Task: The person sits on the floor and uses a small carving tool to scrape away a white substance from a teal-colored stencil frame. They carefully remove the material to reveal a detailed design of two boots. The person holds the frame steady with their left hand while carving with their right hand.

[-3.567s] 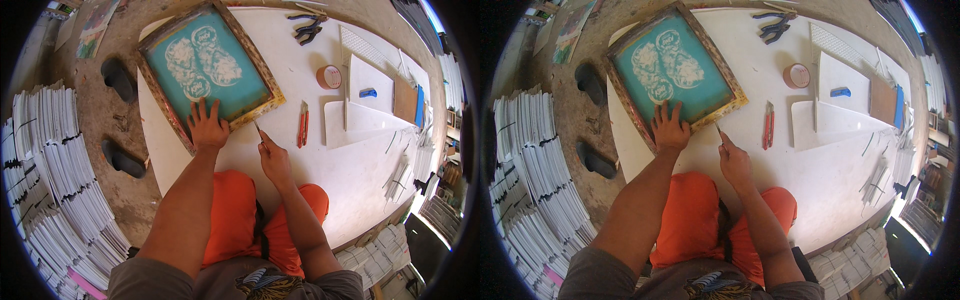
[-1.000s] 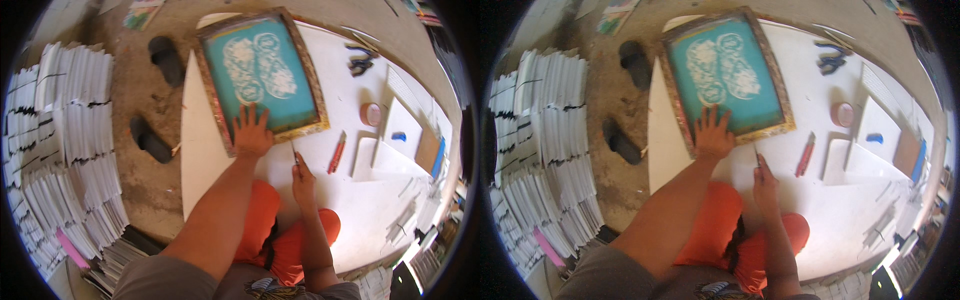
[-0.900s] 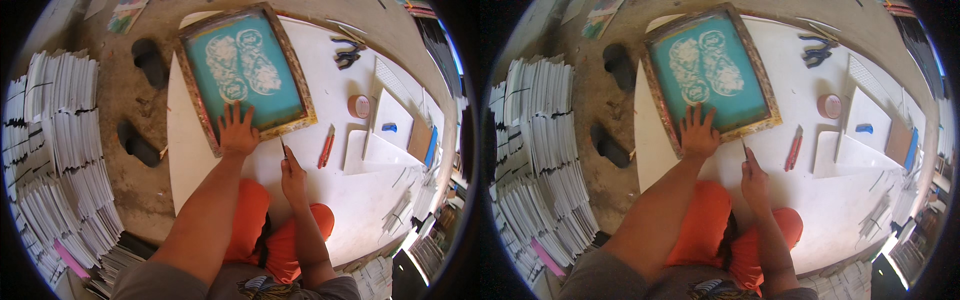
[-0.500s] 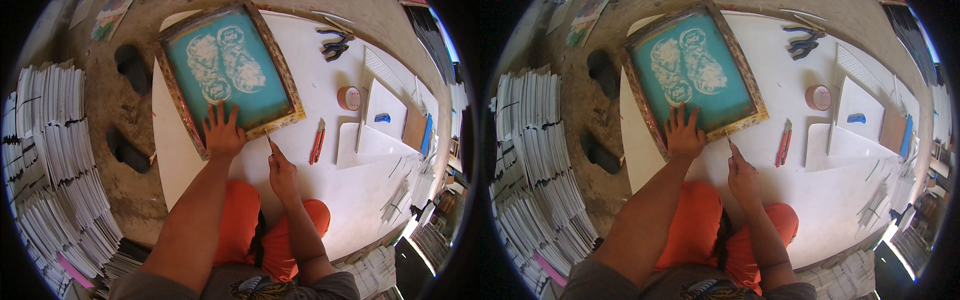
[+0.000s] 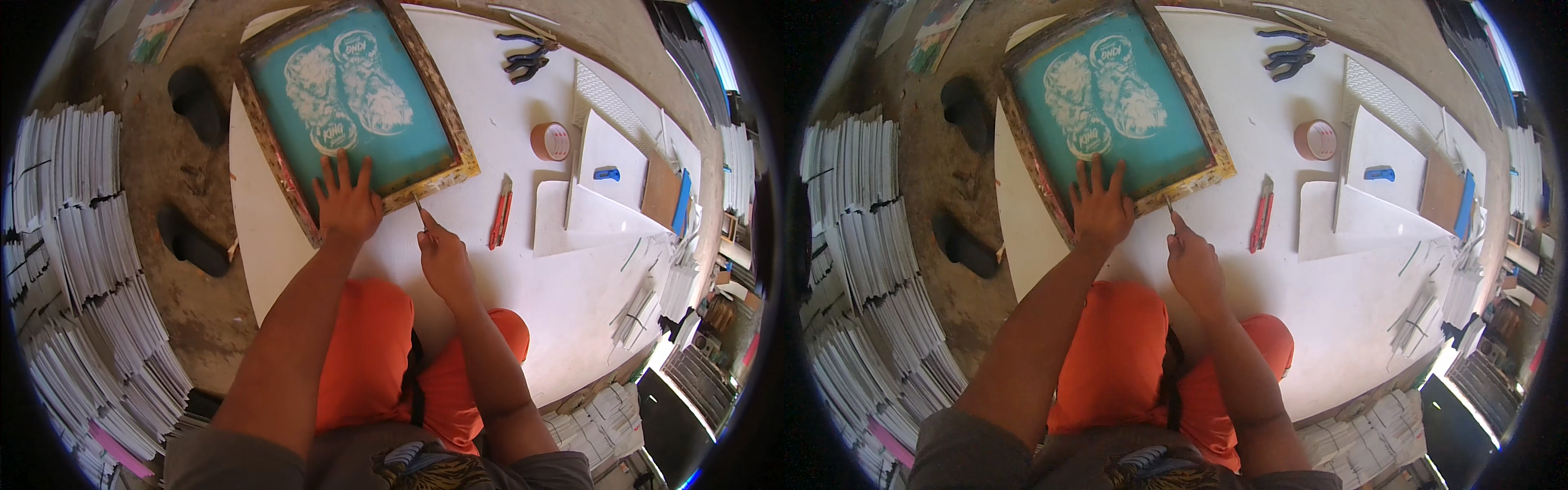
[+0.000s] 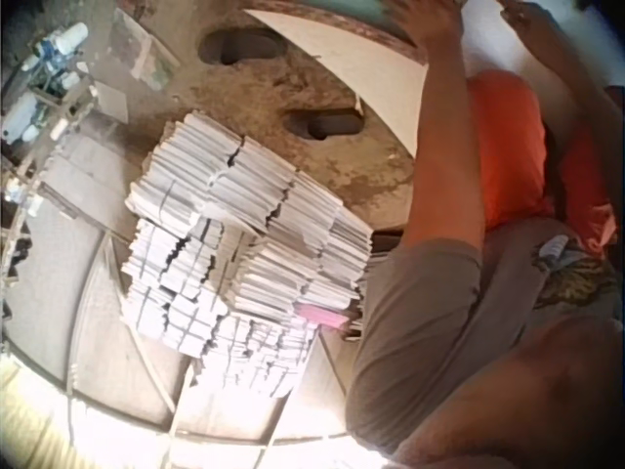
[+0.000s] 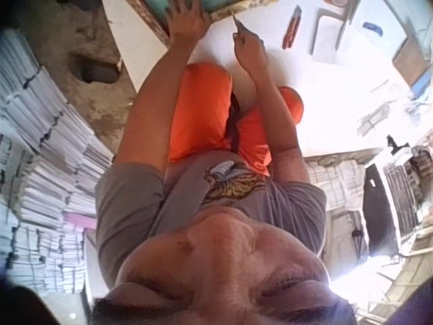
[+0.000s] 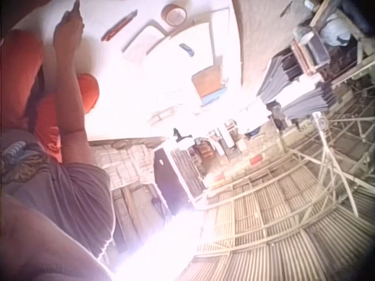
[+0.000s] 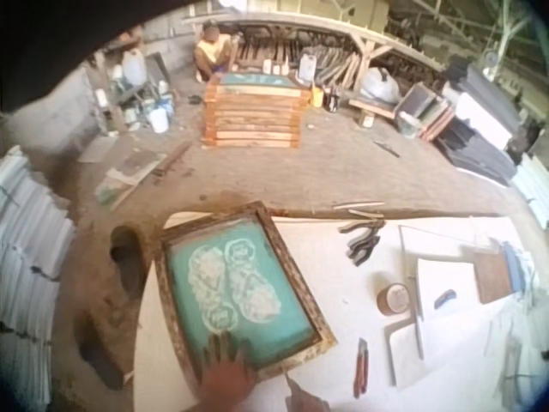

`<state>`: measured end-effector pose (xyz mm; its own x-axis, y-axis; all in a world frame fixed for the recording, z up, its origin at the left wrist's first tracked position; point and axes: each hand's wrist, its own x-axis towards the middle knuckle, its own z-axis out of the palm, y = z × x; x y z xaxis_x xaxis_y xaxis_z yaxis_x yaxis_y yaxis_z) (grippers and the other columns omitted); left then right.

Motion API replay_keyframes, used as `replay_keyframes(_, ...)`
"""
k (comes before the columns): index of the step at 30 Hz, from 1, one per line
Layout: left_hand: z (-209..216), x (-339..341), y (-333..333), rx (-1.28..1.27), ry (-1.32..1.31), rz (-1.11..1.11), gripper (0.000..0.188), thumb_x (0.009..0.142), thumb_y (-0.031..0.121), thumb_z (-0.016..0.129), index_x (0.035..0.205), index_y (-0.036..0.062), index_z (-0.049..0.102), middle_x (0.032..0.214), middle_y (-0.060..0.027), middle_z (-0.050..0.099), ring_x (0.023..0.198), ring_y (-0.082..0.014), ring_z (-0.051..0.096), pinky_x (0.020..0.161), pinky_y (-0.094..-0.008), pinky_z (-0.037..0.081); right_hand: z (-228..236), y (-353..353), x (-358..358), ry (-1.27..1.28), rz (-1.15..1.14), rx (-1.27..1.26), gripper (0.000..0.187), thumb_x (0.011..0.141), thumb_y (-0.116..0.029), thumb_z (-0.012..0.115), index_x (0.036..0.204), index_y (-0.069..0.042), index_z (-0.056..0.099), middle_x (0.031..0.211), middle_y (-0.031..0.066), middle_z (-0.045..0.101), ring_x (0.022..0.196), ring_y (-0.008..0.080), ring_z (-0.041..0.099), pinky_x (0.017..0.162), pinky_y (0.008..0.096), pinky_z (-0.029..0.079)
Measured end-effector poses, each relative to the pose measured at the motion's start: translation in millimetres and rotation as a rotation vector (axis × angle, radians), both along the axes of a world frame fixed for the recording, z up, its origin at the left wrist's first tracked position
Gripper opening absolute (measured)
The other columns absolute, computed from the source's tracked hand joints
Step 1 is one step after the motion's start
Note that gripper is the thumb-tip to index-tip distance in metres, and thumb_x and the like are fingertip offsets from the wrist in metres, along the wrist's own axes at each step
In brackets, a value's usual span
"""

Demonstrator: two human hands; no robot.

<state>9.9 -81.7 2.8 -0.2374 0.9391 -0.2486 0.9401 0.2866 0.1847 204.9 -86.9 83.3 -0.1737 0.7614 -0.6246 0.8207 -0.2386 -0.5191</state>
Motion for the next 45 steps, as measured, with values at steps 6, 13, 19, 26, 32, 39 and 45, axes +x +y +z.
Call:
replay_keyframes(6, -0.3, -1.0, -0.2, 0.016, 0.001, 0.000, 0.069, 0.096, 0.029, 0.055, 0.163, 0.0243, 0.039, 0.173, -0.0228, 0.022, 0.159, -0.0515, 0.018, 0.122, -0.0724, 0.024, 8.2, 5.0, -3.5, -0.273, 0.216, 0.025, 0.050, 0.108, -0.028, 0.054, 0.158, -0.023, 0.049, 0.091, 0.0249, 0.075, 0.087, 0.0464, 0.074, 0.080, 0.0586, 0.058)
replay_keyframes(13, 6.8, -3.6, 4.7, -0.068, -0.024, 0.023, 0.068, 0.098, 0.032, 0.051, 0.164, 0.0262, 0.036, 0.176, -0.0185, 0.017, 0.161, -0.0480, 0.013, 0.125, -0.0692, 0.019, 30.2, 21.0, -7.2, -0.205, 0.210, 0.018, 0.049, 0.107, -0.023, 0.052, 0.156, -0.018, 0.050, 0.097, 0.0273, 0.075, 0.091, 0.0485, 0.074, 0.083, 0.0606, 0.058)
replay_keyframes(19, 9.1, 1.6, 0.8, -0.068, -0.014, 0.021, 0.068, 0.098, 0.032, 0.052, 0.164, 0.0261, 0.037, 0.176, -0.0187, 0.018, 0.162, -0.0478, 0.012, 0.125, -0.0690, 0.020, 34.9, 15.4, -20.9, -0.178, 0.107, -0.073, 0.050, 0.107, -0.022, 0.051, 0.157, -0.014, 0.048, 0.100, 0.0301, 0.075, 0.098, 0.0498, 0.073, 0.089, 0.0616, 0.057)
replay_keyframes(26, 2.1, 0.7, -1.4, 0.001, 0.000, 0.009, 0.067, 0.097, 0.032, 0.053, 0.163, 0.0248, 0.039, 0.175, -0.0204, 0.020, 0.161, -0.0490, 0.014, 0.124, -0.0703, 0.022, -16.6, -6.8, 2.0, 0.153, -0.110, 0.090, 0.047, 0.106, -0.017, 0.058, 0.152, -0.009, 0.057, 0.104, 0.0264, 0.075, 0.098, 0.0438, 0.074, 0.088, 0.0543, 0.056)
replay_keyframes(32, -3.0, 2.1, 1.0, 0.043, 0.031, -0.004, 0.067, 0.096, 0.031, 0.055, 0.162, 0.0243, 0.041, 0.173, -0.0212, 0.025, 0.159, -0.0500, 0.020, 0.122, -0.0703, 0.025, -56.1, -14.4, 23.5, 0.471, -0.281, -0.041, 0.052, 0.106, -0.016, 0.062, 0.156, -0.007, 0.052, 0.076, 0.0123, 0.065, 0.064, 0.0206, 0.061, 0.065, 0.0367, 0.052)
replay_keyframes(39, 0.6, 0.8, -5.3, 0.039, 0.031, 0.013, 0.067, 0.095, 0.030, 0.055, 0.160, 0.0252, 0.043, 0.172, -0.0206, 0.026, 0.159, -0.0484, 0.021, 0.123, -0.0698, 0.025, -29.1, 18.4, -2.9, 0.712, -0.601, -0.384, 0.049, 0.109, -0.023, 0.060, 0.157, -0.013, 0.054, 0.063, 0.0006, 0.051, 0.041, 0.0090, 0.042, 0.040, 0.0289, 0.039)
replay_keyframes(45, -5.2, -1.9, -2.9, 0.070, 0.015, 0.022, 0.067, 0.094, 0.030, 0.055, 0.160, 0.0259, 0.044, 0.172, -0.0193, 0.028, 0.159, -0.0474, 0.022, 0.123, -0.0696, 0.024, -32.5, -14.8, 10.0, 0.433, -0.326, -0.034, 0.051, 0.106, -0.022, 0.063, 0.155, -0.012, 0.055, 0.068, 0.0061, 0.060, 0.055, 0.0139, 0.054, 0.057, 0.0346, 0.050)
